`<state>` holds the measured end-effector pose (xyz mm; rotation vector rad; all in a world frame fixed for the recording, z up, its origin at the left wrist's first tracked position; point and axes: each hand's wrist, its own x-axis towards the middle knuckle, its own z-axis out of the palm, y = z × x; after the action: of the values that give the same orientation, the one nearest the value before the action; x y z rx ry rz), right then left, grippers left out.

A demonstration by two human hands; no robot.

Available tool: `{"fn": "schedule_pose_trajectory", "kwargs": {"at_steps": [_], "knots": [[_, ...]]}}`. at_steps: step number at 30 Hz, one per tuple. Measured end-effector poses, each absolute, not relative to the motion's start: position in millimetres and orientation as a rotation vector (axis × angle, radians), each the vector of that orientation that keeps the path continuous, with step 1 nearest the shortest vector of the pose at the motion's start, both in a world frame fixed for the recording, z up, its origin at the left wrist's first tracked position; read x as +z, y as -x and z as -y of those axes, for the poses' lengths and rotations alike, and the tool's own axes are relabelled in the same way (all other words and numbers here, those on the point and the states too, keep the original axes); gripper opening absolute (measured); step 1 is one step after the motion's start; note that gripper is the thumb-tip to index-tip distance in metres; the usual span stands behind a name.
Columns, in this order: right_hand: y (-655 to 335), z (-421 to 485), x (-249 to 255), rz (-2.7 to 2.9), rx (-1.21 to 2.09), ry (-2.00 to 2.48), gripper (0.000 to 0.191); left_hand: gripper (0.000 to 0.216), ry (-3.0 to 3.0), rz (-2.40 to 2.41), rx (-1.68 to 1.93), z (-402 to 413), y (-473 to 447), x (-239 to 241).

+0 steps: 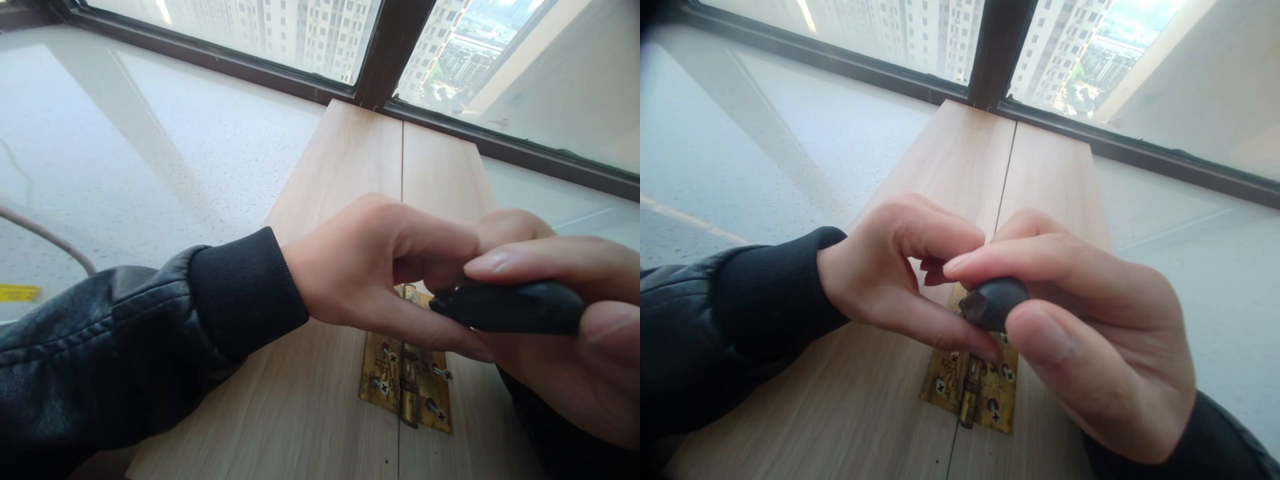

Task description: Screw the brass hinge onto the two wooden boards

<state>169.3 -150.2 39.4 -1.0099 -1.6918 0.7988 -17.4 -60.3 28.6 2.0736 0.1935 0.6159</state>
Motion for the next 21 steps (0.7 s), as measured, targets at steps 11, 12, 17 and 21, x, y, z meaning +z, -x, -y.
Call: {"fn": "schedule_pose_trajectory", "kwargs": {"at_steps": [11,12,17,21], "knots": [[-171.8,142.6,20.9,1.474,0.917,0.842,0.041,0.029,-2.024,-0.074,0.498,54.0,19.9,33.5],[-174.3,143.8,19.8,1.520,0.913,0.821,0.040,0.026,-2.015,-0.052,0.484,52.3,20.2,33.7],[-177.1,151.0,18.7,1.685,0.897,0.729,0.031,0.021,-2.000,0.005,0.391,48.2,22.1,35.1],[-175.0,151.4,21.1,1.635,0.872,0.912,0.020,0.025,-2.003,-0.083,0.519,52.4,21.3,32.2]]}}
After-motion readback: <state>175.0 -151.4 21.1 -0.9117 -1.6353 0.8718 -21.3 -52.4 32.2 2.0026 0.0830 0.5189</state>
